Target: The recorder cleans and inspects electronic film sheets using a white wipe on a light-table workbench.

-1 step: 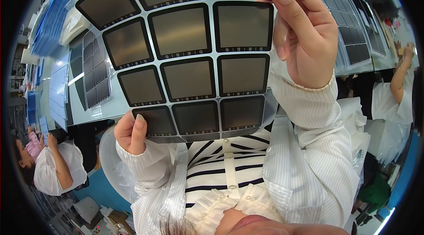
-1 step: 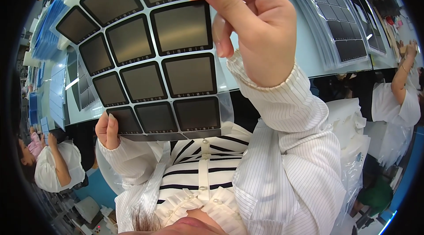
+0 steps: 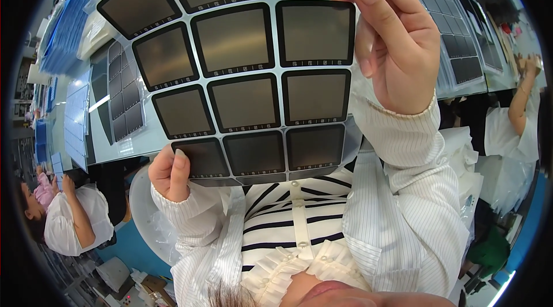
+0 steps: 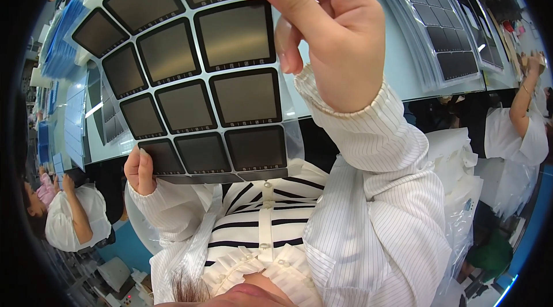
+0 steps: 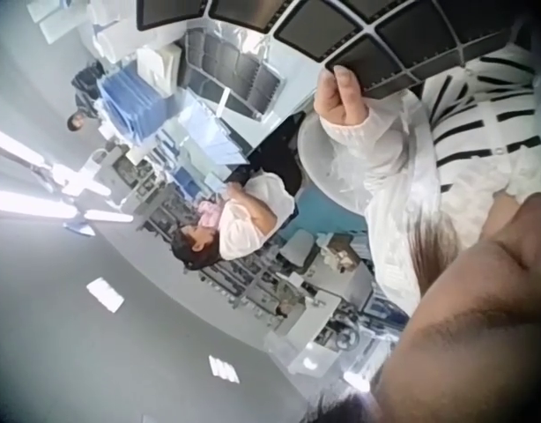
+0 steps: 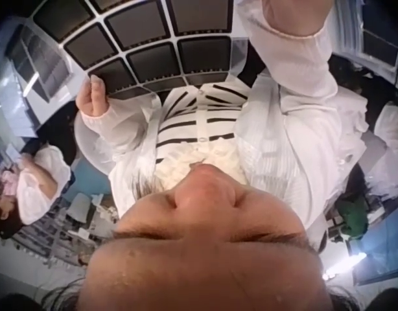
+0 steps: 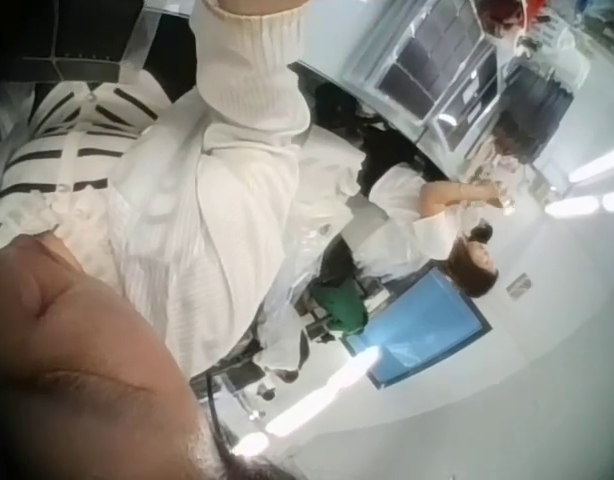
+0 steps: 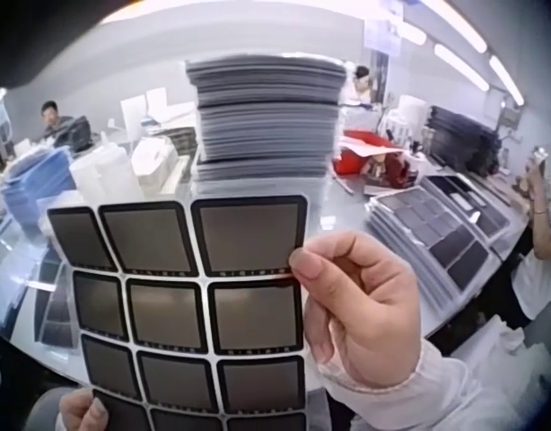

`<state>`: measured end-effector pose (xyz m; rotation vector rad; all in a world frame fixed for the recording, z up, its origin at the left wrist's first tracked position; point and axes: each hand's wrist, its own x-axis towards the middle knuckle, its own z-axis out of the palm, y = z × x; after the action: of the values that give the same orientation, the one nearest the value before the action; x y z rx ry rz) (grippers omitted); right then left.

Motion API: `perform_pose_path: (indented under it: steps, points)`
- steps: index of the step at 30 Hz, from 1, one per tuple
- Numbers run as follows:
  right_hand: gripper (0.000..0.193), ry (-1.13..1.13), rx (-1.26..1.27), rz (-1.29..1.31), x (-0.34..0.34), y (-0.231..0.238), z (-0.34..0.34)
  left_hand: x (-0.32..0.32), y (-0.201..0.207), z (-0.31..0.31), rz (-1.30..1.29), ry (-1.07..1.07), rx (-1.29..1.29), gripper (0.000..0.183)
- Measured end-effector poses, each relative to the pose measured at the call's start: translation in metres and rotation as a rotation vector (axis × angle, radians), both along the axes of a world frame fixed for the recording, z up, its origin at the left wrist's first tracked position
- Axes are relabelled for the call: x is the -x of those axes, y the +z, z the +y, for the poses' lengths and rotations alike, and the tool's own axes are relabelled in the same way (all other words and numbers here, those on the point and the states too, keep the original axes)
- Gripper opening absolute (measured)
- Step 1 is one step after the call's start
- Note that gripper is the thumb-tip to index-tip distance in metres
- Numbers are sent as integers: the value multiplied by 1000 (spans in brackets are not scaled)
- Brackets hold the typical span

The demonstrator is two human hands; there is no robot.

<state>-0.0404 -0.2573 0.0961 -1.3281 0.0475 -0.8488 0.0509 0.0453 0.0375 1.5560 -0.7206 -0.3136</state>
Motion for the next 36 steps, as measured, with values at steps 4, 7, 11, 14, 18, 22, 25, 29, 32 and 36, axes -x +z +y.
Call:
perform_pose_path:
  steps: [4,7,11,14,18,22,25,29,32,36]
  points:
    - [15,-12,-58,34,-5,24,4,0,-10,0,-28,103,24,34]
    - [10,-75,-152,28,-15,36,6,0,-6,0,-9,89,35,33]
    - [10,-92,-150,-70,-18,40,0,-10,-13,18,44,-36,2,32]
    - [10,-113,-123,-67,-16,40,0,-6,-6,15,22,-71,-17,25]
    - [11,-149,-102,-52,-15,40,-2,-1,1,6,41,-71,-2,21]
    - [12,-138,-70,-55,-12,40,-6,5,4,-7,8,56,-19,17]
    - [12,-188,-61,-40,-11,40,-8,8,5,-10,21,34,-17,18]
    - [12,-204,-75,-53,-5,34,-15,12,13,-16,31,-42,-40,21]
    - [14,-216,-96,-48,-3,28,-23,16,19,-22,35,-57,-50,25]
    - [27,73,156,-169,11,10,-59,21,23,-30,38,-43,-77,25]
